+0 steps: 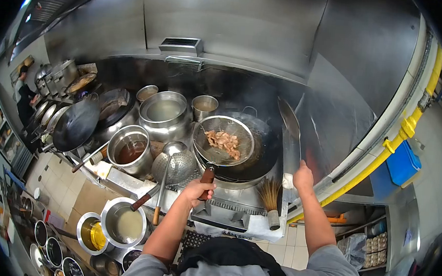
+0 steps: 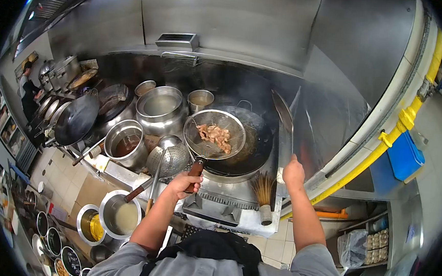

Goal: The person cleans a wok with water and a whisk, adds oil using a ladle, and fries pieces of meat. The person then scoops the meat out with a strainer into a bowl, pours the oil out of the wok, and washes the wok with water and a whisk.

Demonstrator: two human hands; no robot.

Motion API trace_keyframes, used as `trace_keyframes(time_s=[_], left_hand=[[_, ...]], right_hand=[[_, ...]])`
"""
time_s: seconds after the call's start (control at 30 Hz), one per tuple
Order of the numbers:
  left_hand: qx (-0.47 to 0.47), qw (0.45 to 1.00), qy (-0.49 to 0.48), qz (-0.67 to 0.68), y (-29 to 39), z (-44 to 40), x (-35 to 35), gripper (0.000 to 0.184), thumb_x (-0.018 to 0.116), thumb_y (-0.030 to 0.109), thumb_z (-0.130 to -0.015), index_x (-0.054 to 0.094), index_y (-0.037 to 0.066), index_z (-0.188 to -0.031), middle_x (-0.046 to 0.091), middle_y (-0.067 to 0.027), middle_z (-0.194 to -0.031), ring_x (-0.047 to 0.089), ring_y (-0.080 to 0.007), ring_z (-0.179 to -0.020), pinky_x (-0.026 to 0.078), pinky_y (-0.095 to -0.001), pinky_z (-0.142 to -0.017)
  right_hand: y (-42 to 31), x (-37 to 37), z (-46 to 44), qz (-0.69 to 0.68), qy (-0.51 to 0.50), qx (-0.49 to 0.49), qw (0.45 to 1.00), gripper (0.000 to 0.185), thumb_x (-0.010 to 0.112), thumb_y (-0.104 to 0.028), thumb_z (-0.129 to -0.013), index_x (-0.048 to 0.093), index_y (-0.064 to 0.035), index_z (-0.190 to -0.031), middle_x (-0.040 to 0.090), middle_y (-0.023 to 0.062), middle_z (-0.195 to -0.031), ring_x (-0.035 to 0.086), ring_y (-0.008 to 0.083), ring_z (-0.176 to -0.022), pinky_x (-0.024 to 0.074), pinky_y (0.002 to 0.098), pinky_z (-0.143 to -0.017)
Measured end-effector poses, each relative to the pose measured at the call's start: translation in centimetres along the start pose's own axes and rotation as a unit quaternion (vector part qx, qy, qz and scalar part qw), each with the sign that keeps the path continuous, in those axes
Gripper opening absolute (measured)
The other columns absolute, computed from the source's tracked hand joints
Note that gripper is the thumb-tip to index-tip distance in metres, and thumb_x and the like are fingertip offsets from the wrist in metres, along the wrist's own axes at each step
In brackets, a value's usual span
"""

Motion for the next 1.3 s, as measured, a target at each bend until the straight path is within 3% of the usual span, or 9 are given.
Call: trace_keyframes(time_s=[0.23, 0.37, 0.47, 0.83, 0.87, 0.97, 1.03, 1.17, 1.3], left_hand=[[-0.136, 0.969, -0.116, 0.171, 0.0, -0.2, 1.1, 0.011, 0.057, 0.010, -0.090, 0.049, 0.006, -0.084, 0.047, 0.0014, -0.069, 0.042, -0.0079, -0.054, 0.036, -0.0204, -0.048], [-0.091, 0.982, -0.089, 0.141, 1.6, 2.0, 1.7, 0.013, 0.058, 0.009, -0.090, 0.048, 0.006, -0.081, 0.047, 0.0001, -0.067, 0.043, -0.0086, -0.054, 0.036, -0.0223, -0.048], [-0.006, 0.998, -0.022, 0.062, 4.2, 4.4, 1.3, 0.016, 0.063, 0.014, -0.088, 0.051, 0.007, -0.080, 0.049, 0.0003, -0.063, 0.047, -0.0093, -0.052, 0.039, -0.0228, -0.046], [0.142, 0.971, 0.165, 0.102, 8.6, 12.7, -11.2, 0.010, 0.060, 0.009, -0.088, 0.051, 0.004, -0.086, 0.049, -0.0016, -0.064, 0.047, -0.0096, -0.050, 0.041, -0.0220, -0.045], [0.133, 0.966, 0.188, 0.122, 8.9, 13.6, -11.7, 0.009, 0.059, 0.009, -0.088, 0.052, 0.004, -0.087, 0.051, -0.0015, -0.065, 0.048, -0.0086, -0.051, 0.040, -0.0205, -0.044], [0.108, 0.961, 0.203, 0.152, 8.6, 13.7, -16.2, 0.009, 0.058, 0.011, -0.089, 0.053, 0.003, -0.089, 0.051, -0.0009, -0.065, 0.048, -0.0081, -0.052, 0.041, -0.0189, -0.044], [0.081, 0.964, 0.188, 0.168, 8.0, 14.0, -18.3, 0.010, 0.057, 0.012, -0.090, 0.055, 0.003, -0.091, 0.052, -0.0009, -0.067, 0.049, -0.0078, -0.054, 0.043, -0.0186, -0.045], [0.099, 0.965, 0.161, 0.181, 7.7, 15.7, -19.7, 0.013, 0.058, 0.014, -0.090, 0.056, 0.001, -0.090, 0.057, -0.0042, -0.071, 0.055, -0.0128, -0.058, 0.050, -0.0245, -0.052], [0.095, 0.965, 0.134, 0.204, 7.8, 16.2, -19.6, 0.024, 0.056, 0.022, -0.090, 0.054, 0.000, -0.100, 0.057, -0.0068, -0.080, 0.057, -0.0175, -0.066, 0.052, -0.0274, -0.058]], right_hand=[[2.4, 1.3, 0.1, 0.029, -0.029, 0.043, 0.998, 0.036, 0.040, -0.005, -0.084, 0.058, -0.0009, -0.115, 0.061, 0.0302, -0.103, 0.058, 0.0447, -0.100, 0.0462, 0.0472, -0.088], [-4.2, -2.3, 2.6, -0.144, -0.075, 0.020, 0.986, 0.042, 0.045, -0.001, -0.085, 0.047, 0.0040, -0.126, 0.064, 0.0224, -0.076, 0.063, 0.0321, -0.055, 0.0506, 0.0423, -0.049], [-8.1, -0.8, 4.1, -0.422, -0.284, 0.101, 0.855, 0.036, 0.049, -0.006, -0.090, 0.044, -0.0004, -0.125, 0.048, 0.0024, -0.057, 0.040, 0.0109, -0.035, 0.0357, 0.0272, -0.031], [-30.0, 8.0, 13.8, -0.493, -0.614, 0.041, 0.615, 0.029, 0.050, -0.007, -0.091, 0.048, -0.0021, -0.120, 0.048, -0.0010, -0.062, 0.040, 0.0068, -0.039, 0.0329, 0.0228, -0.032], [-31.3, 8.9, 14.9, -0.508, -0.626, 0.038, 0.590, 0.006, 0.050, -0.009, -0.092, 0.052, -0.0081, -0.098, 0.051, -0.0005, -0.063, 0.042, 0.0071, -0.042, 0.0369, 0.0239, -0.035], [-33.8, 13.2, 18.2, -0.497, -0.631, 0.033, 0.594, 0.012, 0.051, -0.019, -0.095, 0.050, -0.0096, -0.102, 0.056, 0.0011, -0.064, 0.052, 0.0113, -0.046, 0.0429, 0.0268, -0.038], [-33.4, 14.4, 19.8, -0.511, -0.677, 0.094, 0.521, 0.043, 0.054, -0.038, -0.093, 0.044, -0.0095, -0.124, 0.061, 0.0107, -0.090, 0.062, 0.0195, -0.071, 0.0534, 0.0362, -0.062], [-28.8, 19.5, 24.5, -0.384, -0.673, 0.316, 0.548, 0.105, 0.060, -0.065, -0.076, 0.017, 0.0040, -0.141, 0.024, 0.0282, -0.143, 0.034, 0.0379, -0.129, 0.0339, 0.0498, -0.103], [-27.1, 24.2, 28.2, -0.296, -0.678, 0.411, 0.533, 0.099, 0.065, -0.055, -0.077, 0.018, 0.0044, -0.141, 0.032, 0.0271, -0.141, 0.037, 0.0364, -0.129, 0.0311, 0.0450, -0.107]])
Point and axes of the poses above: each hand's wrist, its own z-axis away from the middle knuckle, its own x-axis out of the palm, y = z × x, the point moved 1 cm from there along -z, towards the middle knuckle
